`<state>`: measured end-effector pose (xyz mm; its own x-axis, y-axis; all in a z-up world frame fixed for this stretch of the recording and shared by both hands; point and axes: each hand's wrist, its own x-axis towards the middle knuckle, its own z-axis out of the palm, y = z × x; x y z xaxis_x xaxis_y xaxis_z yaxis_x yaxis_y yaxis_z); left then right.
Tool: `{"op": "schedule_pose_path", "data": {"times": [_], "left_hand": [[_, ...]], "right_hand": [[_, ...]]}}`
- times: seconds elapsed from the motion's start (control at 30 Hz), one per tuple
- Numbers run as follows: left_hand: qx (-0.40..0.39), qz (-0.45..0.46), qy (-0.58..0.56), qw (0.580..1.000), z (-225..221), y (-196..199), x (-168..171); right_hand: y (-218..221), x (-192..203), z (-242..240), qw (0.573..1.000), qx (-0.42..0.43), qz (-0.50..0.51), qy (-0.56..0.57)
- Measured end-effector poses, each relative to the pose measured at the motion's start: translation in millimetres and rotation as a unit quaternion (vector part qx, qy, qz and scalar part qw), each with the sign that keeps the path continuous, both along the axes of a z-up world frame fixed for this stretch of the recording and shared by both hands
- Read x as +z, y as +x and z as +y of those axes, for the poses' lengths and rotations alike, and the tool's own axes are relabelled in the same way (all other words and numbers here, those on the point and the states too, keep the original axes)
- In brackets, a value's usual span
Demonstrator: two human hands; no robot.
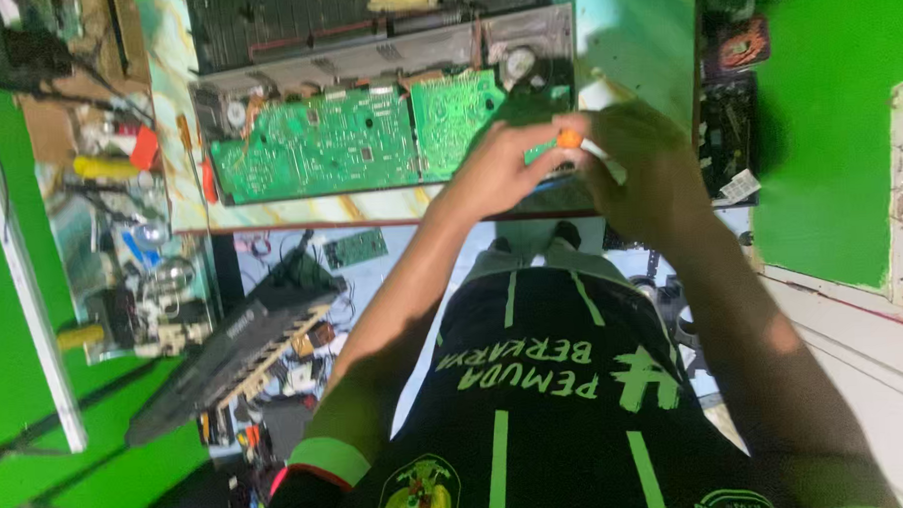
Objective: The person unscrews and removes screws from the circuit board of an electronic device using a screwdriver, and then detaches a wire from a connector on the board by hand.
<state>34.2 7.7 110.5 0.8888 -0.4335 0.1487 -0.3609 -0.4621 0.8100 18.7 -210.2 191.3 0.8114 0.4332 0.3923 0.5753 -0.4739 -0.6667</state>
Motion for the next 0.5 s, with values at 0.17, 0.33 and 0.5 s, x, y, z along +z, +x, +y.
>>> {"op": "schedule_pose_path", "data": {"times": [0.17, 0.33, 0.5], "left_hand": [[0.072, -0.010, 0.028, 0.997, -12, -7, 23], [0.071, -0.042, -0.030, 0.996, -20, -11, 28], [0.074, 0.059, 0.003, 0.996, -18, -11, 24]], "right_hand": [[10, 11, -4, 0.998, 0.052, -0.008, 0.025], [11, 19, -3, 0.994, 0.022, 0.107, 0.010], [14, 22, -9, 0.995, 0.088, 0.034, 0.039]]}}
